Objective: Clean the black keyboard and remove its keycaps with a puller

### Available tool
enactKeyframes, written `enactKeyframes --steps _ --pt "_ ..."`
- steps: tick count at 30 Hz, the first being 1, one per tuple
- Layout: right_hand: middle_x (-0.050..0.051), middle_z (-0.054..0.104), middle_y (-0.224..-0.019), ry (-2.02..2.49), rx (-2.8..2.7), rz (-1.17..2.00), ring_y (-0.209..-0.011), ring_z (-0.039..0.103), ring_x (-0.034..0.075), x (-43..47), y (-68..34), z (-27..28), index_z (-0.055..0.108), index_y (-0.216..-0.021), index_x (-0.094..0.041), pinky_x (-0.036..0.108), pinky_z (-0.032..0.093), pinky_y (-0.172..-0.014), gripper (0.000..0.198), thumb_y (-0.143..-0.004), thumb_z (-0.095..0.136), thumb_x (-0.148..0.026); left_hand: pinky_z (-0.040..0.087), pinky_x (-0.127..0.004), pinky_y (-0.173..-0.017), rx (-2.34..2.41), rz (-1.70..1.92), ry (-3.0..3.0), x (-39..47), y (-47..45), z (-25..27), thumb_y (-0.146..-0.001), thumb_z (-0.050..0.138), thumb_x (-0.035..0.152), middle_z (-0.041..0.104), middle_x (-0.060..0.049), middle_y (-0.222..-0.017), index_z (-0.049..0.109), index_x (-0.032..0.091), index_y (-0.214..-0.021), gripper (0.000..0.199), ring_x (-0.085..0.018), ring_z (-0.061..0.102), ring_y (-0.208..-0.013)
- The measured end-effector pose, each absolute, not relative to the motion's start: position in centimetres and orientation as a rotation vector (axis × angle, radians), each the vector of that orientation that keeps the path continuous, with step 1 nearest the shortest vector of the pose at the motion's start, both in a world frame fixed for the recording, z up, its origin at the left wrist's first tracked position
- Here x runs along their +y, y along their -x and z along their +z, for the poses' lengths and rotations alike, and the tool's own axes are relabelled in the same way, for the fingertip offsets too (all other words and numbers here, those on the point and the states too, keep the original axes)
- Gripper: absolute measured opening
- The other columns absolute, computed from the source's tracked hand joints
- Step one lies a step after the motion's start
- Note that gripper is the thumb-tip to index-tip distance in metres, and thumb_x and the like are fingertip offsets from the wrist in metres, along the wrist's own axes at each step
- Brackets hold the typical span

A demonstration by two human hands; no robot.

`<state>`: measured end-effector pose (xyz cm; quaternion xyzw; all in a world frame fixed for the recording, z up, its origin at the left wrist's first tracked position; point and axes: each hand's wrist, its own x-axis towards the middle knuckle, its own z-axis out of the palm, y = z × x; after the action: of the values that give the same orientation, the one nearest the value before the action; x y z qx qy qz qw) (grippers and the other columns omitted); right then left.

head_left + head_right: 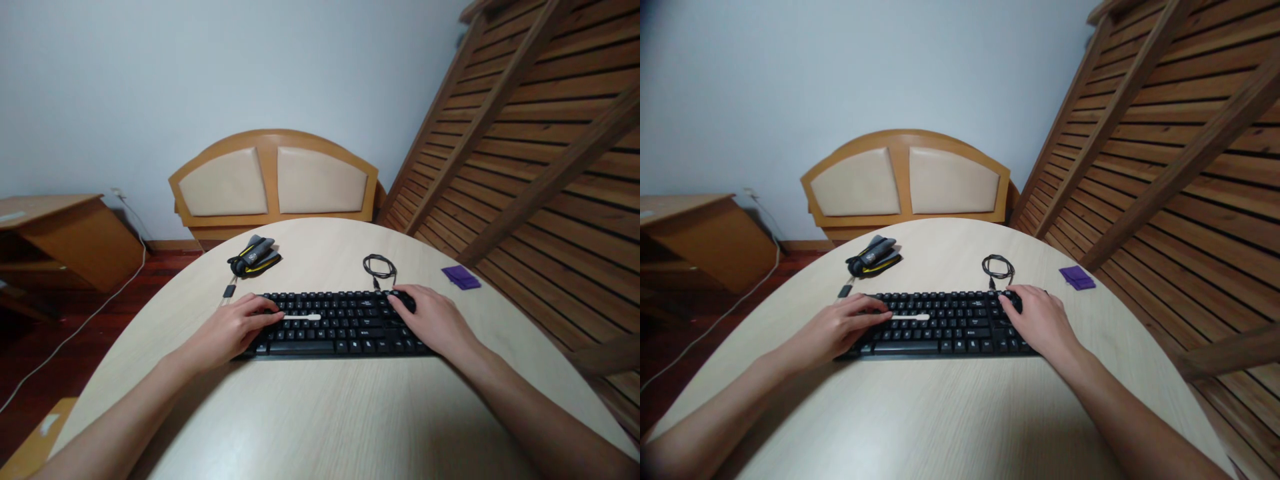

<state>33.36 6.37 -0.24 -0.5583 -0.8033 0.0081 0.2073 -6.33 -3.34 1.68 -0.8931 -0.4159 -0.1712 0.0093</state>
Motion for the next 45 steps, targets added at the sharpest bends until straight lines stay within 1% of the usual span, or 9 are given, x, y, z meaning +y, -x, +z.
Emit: enactKeyframes --steps 6,12,16,22,29,35,40,45 --pt "0.009 0.075 -0.115 1.562 -2.240 0.011 -0.106 0.069 0.032 6.2 -33.2 -0.4 0.071 -0.109 -0.023 0.049 0.053 -0.090 0.037 -0.098 0.044 -0.045 0.057 -0.042 -0.088 -1.350 -0.507 2.789 -3.8 4.9 1.8 -0.101 0.042 0.009 0.065 -0.010 -0.122 0.065 0.027 -0.134 0.044 -0.025 0.063 -0.107" --pt "0.009 0.075 -0.116 1.570 -2.248 0.001 -0.107 0.069 0.033 6.1 -33.1 -0.4 0.070 -0.111 -0.022 0.049 0.052 -0.091 0.037 -0.099 0.043 -0.046 0.058 -0.038 -0.078 -1.396 -0.463 2.758 -4.0 3.9 1.8 -0.101 0.042 0.009 0.065 -0.011 -0.113 0.065 0.025 -0.134 0.043 -0.024 0.064 -0.098" --pt "0.009 0.075 -0.117 1.568 -2.252 0.001 -0.107 0.069 0.032 6.1 -33.0 -0.4 0.069 -0.112 -0.022 0.049 0.052 -0.091 0.038 -0.099 0.044 -0.046 0.057 -0.037 -0.078 -1.403 -0.436 2.751 -4.1 3.4 1.5 -0.100 0.043 0.007 0.064 -0.010 -0.113 0.063 0.025 -0.135 0.044 -0.023 0.063 -0.098" --pt "0.009 0.074 -0.117 1.571 -2.260 -0.017 -0.107 0.069 0.031 6.2 -32.9 -0.7 0.069 -0.113 -0.021 0.048 0.051 -0.092 0.038 -0.099 0.044 -0.045 0.056 -0.035 -0.078 -1.398 -0.499 2.729 -4.2 2.9 1.4 -0.099 0.045 0.006 0.065 -0.009 -0.111 0.065 0.024 -0.133 0.044 -0.022 0.063 -0.097" --pt "0.009 0.075 -0.116 1.566 -2.256 -0.015 -0.106 0.069 0.031 6.2 -32.9 -0.6 0.069 -0.112 -0.021 0.047 0.051 -0.091 0.036 -0.099 0.046 -0.045 0.057 -0.039 -0.080 -1.386 -0.456 2.721 -4.0 4.2 2.4 -0.098 0.039 0.006 0.065 -0.011 -0.112 0.068 0.022 -0.129 0.045 -0.024 0.063 -0.098" --pt "0.009 0.075 -0.116 1.578 -2.255 -0.018 -0.107 0.068 0.032 6.2 -32.9 -0.6 0.069 -0.113 -0.021 0.049 0.051 -0.091 0.036 -0.099 0.045 -0.045 0.056 -0.040 -0.081 -1.357 -0.481 2.740 -3.7 6.0 2.7 -0.099 0.040 0.010 0.066 -0.009 -0.111 0.069 0.025 -0.126 0.042 -0.023 0.062 -0.097" --pt "0.009 0.074 -0.117 1.575 -2.260 -0.007 -0.107 0.068 0.032 6.2 -32.9 -0.5 0.069 -0.112 -0.021 0.050 0.051 -0.090 0.037 -0.099 0.045 -0.045 0.055 -0.038 -0.081 -1.363 -0.506 2.757 -3.6 7.3 3.1 -0.098 0.044 0.014 0.066 -0.008 -0.106 0.071 0.024 -0.121 0.036 -0.023 0.061 -0.097" --pt "0.009 0.074 -0.116 1.578 -2.251 -0.016 -0.107 0.068 0.032 6.2 -32.8 -0.5 0.069 -0.113 -0.021 0.051 0.050 -0.091 0.037 -0.099 0.045 -0.045 0.055 -0.037 -0.081 -1.328 -0.545 2.772 -3.4 7.4 2.5 -0.100 0.044 0.013 0.066 -0.007 -0.108 0.070 0.027 -0.125 0.039 -0.022 0.062 -0.097"
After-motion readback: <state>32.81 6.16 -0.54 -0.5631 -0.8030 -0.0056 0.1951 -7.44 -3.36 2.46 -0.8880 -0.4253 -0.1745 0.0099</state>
